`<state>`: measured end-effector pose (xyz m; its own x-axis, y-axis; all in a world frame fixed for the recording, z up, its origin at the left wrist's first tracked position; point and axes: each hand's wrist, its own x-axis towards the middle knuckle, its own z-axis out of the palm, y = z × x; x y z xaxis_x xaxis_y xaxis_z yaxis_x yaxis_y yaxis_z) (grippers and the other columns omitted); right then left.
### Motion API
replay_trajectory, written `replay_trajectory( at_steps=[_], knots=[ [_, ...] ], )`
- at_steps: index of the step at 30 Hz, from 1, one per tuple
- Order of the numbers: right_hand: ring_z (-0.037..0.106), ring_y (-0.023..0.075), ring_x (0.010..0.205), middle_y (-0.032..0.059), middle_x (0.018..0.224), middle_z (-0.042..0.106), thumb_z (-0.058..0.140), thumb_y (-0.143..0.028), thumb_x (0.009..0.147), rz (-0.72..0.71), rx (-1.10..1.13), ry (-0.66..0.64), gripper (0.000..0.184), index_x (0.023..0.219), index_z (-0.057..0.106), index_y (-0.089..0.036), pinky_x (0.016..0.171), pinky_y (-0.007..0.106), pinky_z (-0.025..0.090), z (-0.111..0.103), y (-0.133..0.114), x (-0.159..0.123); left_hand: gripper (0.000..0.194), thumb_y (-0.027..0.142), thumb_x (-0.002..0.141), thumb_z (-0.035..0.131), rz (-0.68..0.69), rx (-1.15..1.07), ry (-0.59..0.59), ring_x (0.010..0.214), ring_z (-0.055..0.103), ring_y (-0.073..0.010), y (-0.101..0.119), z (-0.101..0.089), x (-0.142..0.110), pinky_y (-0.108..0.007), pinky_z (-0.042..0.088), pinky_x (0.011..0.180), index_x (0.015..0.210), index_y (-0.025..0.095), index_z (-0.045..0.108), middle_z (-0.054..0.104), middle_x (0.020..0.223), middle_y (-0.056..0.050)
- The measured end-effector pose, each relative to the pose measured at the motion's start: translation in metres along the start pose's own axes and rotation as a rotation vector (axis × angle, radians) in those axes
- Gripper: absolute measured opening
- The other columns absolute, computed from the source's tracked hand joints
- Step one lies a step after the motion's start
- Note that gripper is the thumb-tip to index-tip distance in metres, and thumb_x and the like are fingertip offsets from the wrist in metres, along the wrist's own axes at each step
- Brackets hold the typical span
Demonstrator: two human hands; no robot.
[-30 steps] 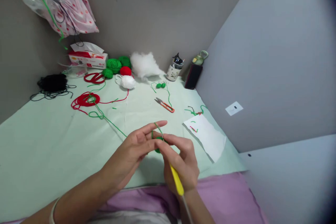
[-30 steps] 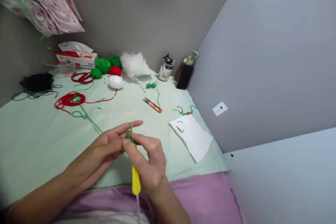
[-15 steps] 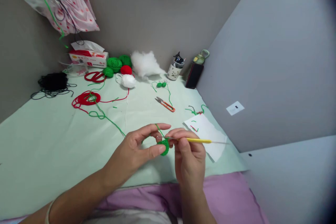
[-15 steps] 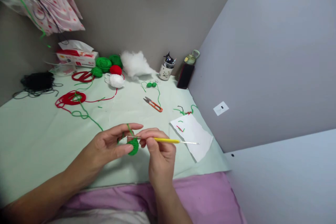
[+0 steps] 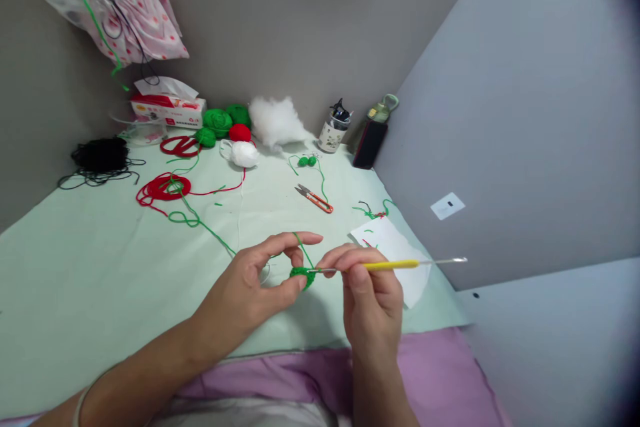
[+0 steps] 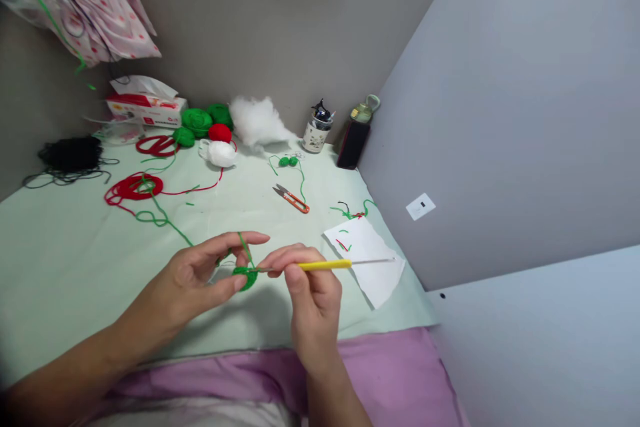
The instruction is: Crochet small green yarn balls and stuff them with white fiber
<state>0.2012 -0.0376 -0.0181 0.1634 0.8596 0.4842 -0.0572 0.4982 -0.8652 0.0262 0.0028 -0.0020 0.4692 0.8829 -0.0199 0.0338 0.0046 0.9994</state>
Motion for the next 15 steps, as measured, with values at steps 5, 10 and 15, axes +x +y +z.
replay_trajectory(
  at_steps=[5, 10, 15],
  knots=[
    [0.067, 0.0181, 0.089, 0.004, 0.093, 0.073, 0.048, -0.015, 0.103, -0.215, -0.35, -0.035, 0.022, 0.103, 0.068, -0.024, 0.077, 0.034, 0.051, 0.0, -0.005, -0.007, 0.041, 0.023, 0.082, 0.069, 0.033, 0.061, 0.094, 0.097, 0.059, -0.019, 0.001, 0.004, -0.001, -0.035, 0.042, 0.099, 0.122, 0.034, 0.072, 0.062, 0.093, 0.002],
    [0.069, 0.0205, 0.089, 0.0096, 0.102, 0.074, 0.048, -0.013, 0.101, -0.499, -0.577, -0.099, 0.024, 0.116, 0.064, -0.022, 0.074, 0.037, 0.053, 0.001, 0.0, -0.012, 0.045, 0.026, 0.083, 0.072, 0.017, 0.011, 0.157, 0.093, 0.056, -0.019, 0.003, 0.01, -0.002, -0.036, 0.04, 0.099, 0.127, 0.034, 0.07, 0.059, 0.088, 0.002],
    [0.07, 0.0216, 0.084, 0.0077, 0.096, 0.074, 0.047, -0.018, 0.102, -0.461, -0.52, -0.05, 0.022, 0.113, 0.065, -0.025, 0.07, 0.038, 0.053, -0.001, 0.004, -0.012, 0.045, 0.028, 0.082, 0.075, -0.014, -0.05, 0.148, 0.084, 0.051, -0.0179, 0.003, 0.01, -0.003, -0.033, 0.042, 0.086, 0.126, 0.035, 0.07, 0.06, 0.085, 0.002]
  ],
)
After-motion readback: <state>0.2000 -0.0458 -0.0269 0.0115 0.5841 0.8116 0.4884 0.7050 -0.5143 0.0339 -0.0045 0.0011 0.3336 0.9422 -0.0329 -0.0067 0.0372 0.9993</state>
